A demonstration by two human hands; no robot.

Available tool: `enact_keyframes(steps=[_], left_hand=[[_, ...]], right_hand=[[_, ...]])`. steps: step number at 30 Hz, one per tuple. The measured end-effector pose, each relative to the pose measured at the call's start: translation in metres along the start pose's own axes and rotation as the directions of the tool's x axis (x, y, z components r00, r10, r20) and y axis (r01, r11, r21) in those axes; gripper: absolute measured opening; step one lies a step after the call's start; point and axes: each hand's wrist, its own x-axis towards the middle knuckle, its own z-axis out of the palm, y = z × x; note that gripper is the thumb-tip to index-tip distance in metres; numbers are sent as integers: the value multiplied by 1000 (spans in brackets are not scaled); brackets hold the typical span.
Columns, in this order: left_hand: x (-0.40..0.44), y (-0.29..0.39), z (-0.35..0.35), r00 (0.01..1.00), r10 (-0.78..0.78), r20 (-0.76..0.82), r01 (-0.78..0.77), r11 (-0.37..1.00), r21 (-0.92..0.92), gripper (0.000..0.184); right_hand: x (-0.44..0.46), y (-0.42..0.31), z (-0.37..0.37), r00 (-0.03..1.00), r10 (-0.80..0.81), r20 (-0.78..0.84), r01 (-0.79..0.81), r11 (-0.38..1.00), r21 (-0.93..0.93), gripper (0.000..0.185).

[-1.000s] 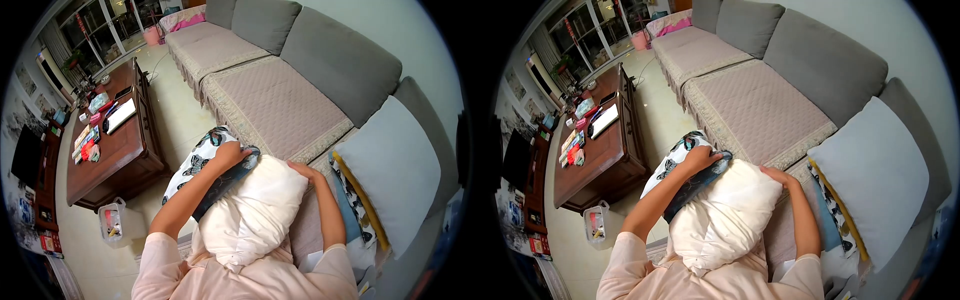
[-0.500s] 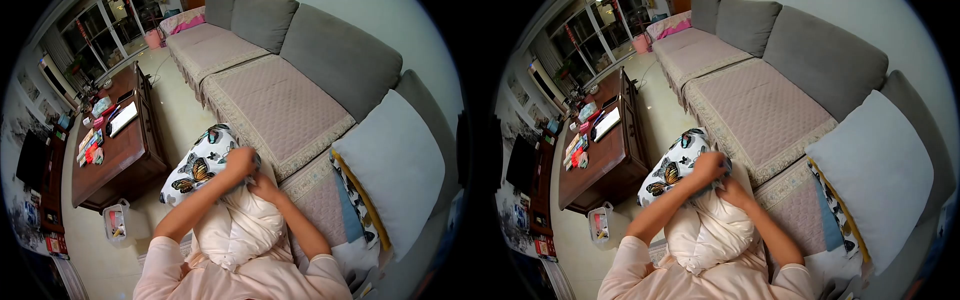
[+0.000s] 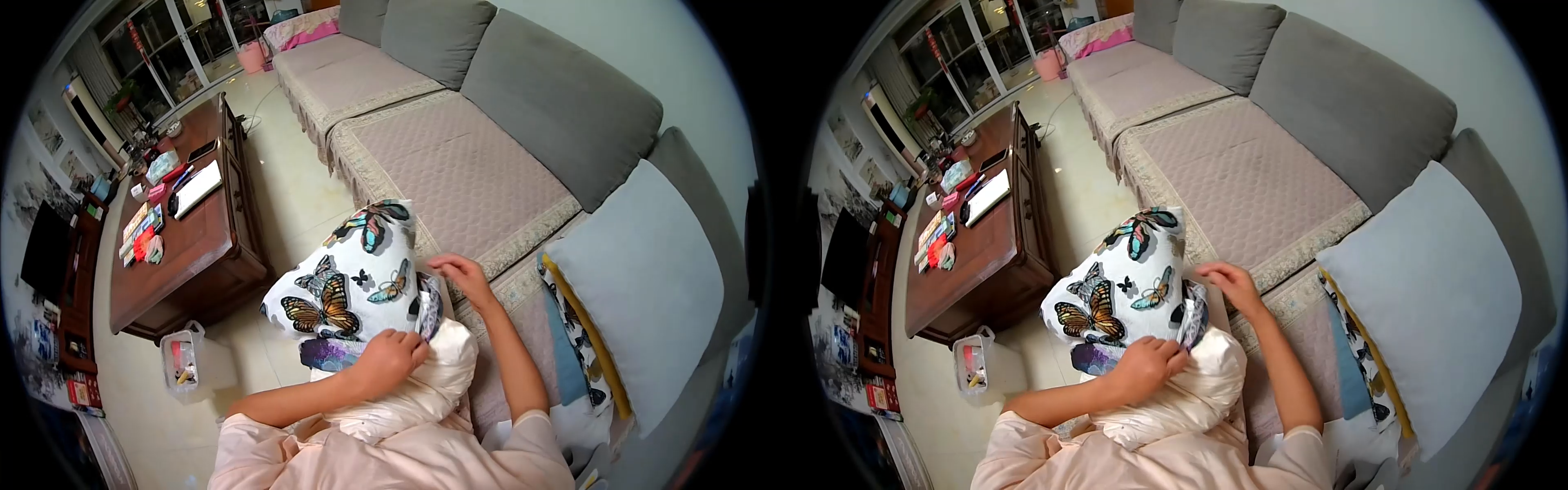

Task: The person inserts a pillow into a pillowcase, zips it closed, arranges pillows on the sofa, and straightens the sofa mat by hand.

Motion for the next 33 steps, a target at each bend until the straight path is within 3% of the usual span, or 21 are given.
enact_keyframes(steps=[3, 6, 8, 10, 11, 13, 14, 16, 18, 19, 20, 22, 24, 26, 29, 30, 33], left_hand=[[-9, -1, -14, 998, -1, -56, -4, 997, -82, 27], [-15, -37, -44, 981, -123, -153, 71, 949, -307, 30], [-9, -89, -65, 822, -339, -457, 266, 939, -218, 39], [7, -168, -78, 758, -357, -546, 305, 934, -188, 65], [14, -200, -68, 726, -522, -448, 378, 847, -374, 76], [28, -243, -48, 768, -638, 54, 547, 610, -573, 75], [40, -242, -51, 735, -601, 312, 642, 471, -605, 74], [54, -231, -48, 656, -527, 541, 755, 450, -478, 66], [50, -220, -32, 815, -455, 359, 562, 468, -682, 44], [45, -213, -30, 827, -487, 282, 517, 458, -723, 35], [37, -207, -30, 829, -521, 202, 469, 452, -759, 27], [14, -190, -47, 766, -641, 43, 302, 300, -905, 20], [-16, -192, -67, 690, -708, -146, 138, 327, -935, 13], [-38, -190, -83, 607, -772, -189, 86, 300, -950, 13], [-49, -209, -72, 475, -835, -279, 53, 344, -938, 15], [-49, -221, -64, 460, -839, -291, 48, 351, -935, 17], [-45, -250, -38, 488, -835, -254, 156, 370, -916, 24]], right_hand=[[32, 13, 24, 972, -62, 228, 50, 997, 61, 20], [30, 20, 31, 924, 4, 382, -67, 986, 152, 21], [22, 14, 46, 945, 7, 328, -31, 997, 66, 28], [23, 3, 54, 947, 11, 320, -33, 997, 65, 28], [19, -9, 61, 957, 17, 290, -42, 996, 80, 24], [20, -16, 64, 944, -77, 321, 79, 997, 7, 26], [20, -18, 62, 935, -124, 333, 142, 989, -30, 27], [18, -16, 57, 937, -61, 344, 91, 993, -72, 29], [15, -15, 52, 934, -17, 356, 41, 997, -62, 30], [13, -16, 46, 922, -1, 388, 16, 999, -37, 29], [12, -18, 39, 910, 3, 414, 25, 998, -62, 30], [13, -25, 27, 883, 7, 470, 48, 993, -104, 31], [17, -32, 16, 857, 63, 511, -4, 993, -115, 31], [14, -40, 22, 866, 63, 495, -50, 998, -39, 25], [-15, -29, 43, 948, 79, 307, -68, 997, -45, 15], [-29, -29, 52, 956, -88, 278, 93, 996, -3, 16], [-65, -69, 67, 934, -213, 287, 323, 846, -423, 29]])
